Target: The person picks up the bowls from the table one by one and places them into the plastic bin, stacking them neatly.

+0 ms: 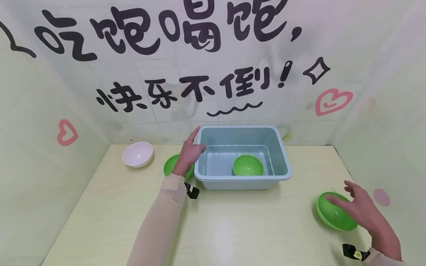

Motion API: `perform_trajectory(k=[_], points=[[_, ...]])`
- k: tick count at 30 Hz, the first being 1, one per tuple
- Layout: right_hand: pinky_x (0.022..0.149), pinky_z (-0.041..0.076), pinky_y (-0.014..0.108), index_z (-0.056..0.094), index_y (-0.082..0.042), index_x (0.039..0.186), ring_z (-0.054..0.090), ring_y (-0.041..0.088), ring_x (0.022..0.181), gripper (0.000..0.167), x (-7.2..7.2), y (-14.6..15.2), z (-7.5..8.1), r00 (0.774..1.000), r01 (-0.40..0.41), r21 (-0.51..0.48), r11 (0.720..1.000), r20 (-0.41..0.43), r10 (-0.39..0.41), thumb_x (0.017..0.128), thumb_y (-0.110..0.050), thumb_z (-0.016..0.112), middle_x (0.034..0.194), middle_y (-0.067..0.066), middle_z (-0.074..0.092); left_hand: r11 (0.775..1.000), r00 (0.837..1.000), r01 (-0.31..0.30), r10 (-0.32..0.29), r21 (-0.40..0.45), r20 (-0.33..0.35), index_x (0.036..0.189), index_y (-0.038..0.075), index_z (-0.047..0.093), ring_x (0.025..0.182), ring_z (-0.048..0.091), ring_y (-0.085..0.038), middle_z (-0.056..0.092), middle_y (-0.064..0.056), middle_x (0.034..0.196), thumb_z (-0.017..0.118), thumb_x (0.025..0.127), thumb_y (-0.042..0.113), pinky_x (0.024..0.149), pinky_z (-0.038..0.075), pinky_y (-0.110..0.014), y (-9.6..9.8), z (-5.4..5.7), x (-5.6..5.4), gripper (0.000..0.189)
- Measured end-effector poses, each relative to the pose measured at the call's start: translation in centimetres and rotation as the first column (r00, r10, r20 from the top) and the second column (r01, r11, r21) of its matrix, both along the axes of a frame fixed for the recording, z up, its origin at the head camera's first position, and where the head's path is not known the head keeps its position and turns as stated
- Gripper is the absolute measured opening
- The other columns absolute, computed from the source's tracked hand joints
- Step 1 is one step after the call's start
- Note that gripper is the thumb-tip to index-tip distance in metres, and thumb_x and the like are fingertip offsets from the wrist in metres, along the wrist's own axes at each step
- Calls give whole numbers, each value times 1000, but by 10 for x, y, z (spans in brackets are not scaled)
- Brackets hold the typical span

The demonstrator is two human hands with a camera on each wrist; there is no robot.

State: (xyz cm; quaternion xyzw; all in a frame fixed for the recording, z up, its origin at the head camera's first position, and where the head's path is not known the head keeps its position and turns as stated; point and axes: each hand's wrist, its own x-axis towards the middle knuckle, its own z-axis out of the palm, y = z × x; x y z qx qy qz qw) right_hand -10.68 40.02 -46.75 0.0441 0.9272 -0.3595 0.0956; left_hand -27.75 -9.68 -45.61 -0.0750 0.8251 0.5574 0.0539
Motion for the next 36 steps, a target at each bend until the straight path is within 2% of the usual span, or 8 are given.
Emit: perform_trajectory(k=[4, 9, 15, 18, 23, 28, 33, 36], points=[[102, 33, 72, 1, 18, 155, 23, 68, 136, 105, 4, -1, -6, 999, 18, 17, 1000, 49, -19, 98, -45, 62, 152, 48, 20, 1000, 1000, 4, -4, -2, 8, 160, 44, 26, 64, 46, -15, 47, -12, 154, 56, 84, 10, 74, 46, -33, 0, 2, -1, 89], [103, 33, 72, 1, 20, 154, 24, 67, 136, 110, 8, -5, -14, 997, 34, 35, 999, 66, -36, 95, -45, 66, 151, 49, 19, 1000, 1000, 4, -4, -8, 1, 160, 44, 26, 64, 45, -16, 43, -11, 159, 56, 84, 11, 77, 46, -34, -2, 4, -3, 88], [104, 33, 71, -3, 20, 153, 24, 62, 137, 110, 11, -7, -18, 992, 65, 6, 998, 112, -65, 96, -46, 64, 153, 50, 13, 1000, 1000, 18, -18, 1, 2, 160, 43, 26, 64, 46, -15, 46, -11, 156, 55, 83, 11, 78, 46, -35, -2, 4, -5, 89], [103, 36, 69, -2, 21, 153, 29, 59, 133, 112, 12, -10, -21, 989, 76, 5, 997, 126, -76, 95, -46, 66, 153, 50, 13, 1000, 1000, 20, -20, 4, 6, 160, 43, 26, 65, 46, -16, 45, -11, 157, 55, 83, 11, 79, 46, -36, -3, 4, -7, 89], [98, 42, 67, 1, 22, 152, 39, 58, 124, 116, 14, -14, -24, 991, 82, 48, 995, 101, -86, 90, -43, 74, 145, 52, 22, 1000, 1000, 22, -22, 5, 13, 160, 44, 27, 67, 45, -17, 43, -10, 159, 56, 83, 11, 83, 45, -38, -4, 3, -10, 88], [97, 40, 71, 4, 25, 151, 39, 62, 123, 119, 16, -18, -26, 996, 75, 75, 994, 46, -79, 84, -36, 81, 143, 54, 25, 1000, 1000, 24, -25, 10, 16, 159, 45, 28, 65, 43, -17, 43, -10, 158, 56, 83, 12, 82, 45, -38, -5, 2, -13, 88], [96, 37, 76, 5, 26, 149, 34, 65, 123, 123, 19, -23, -28, 997, 70, 108, 992, 16, -73, 78, -33, 85, 142, 55, 22, 999, 999, 35, -35, 3, 14, 159, 46, 27, 67, 45, -18, 36, -9, 165, 56, 82, 12, 95, 43, -43, -6, 2, -16, 89], [95, 35, 77, 4, 26, 149, 32, 67, 122, 125, 21, -25, -29, 998, 68, 119, 991, 8, -69, 76, -33, 86, 141, 56, 21, 999, 999, 38, -38, 1, 16, 159, 47, 27, 78, 53, -23, 32, -7, 167, 56, 82, 12, 101, 42, -47, -6, 1, -19, 89]])
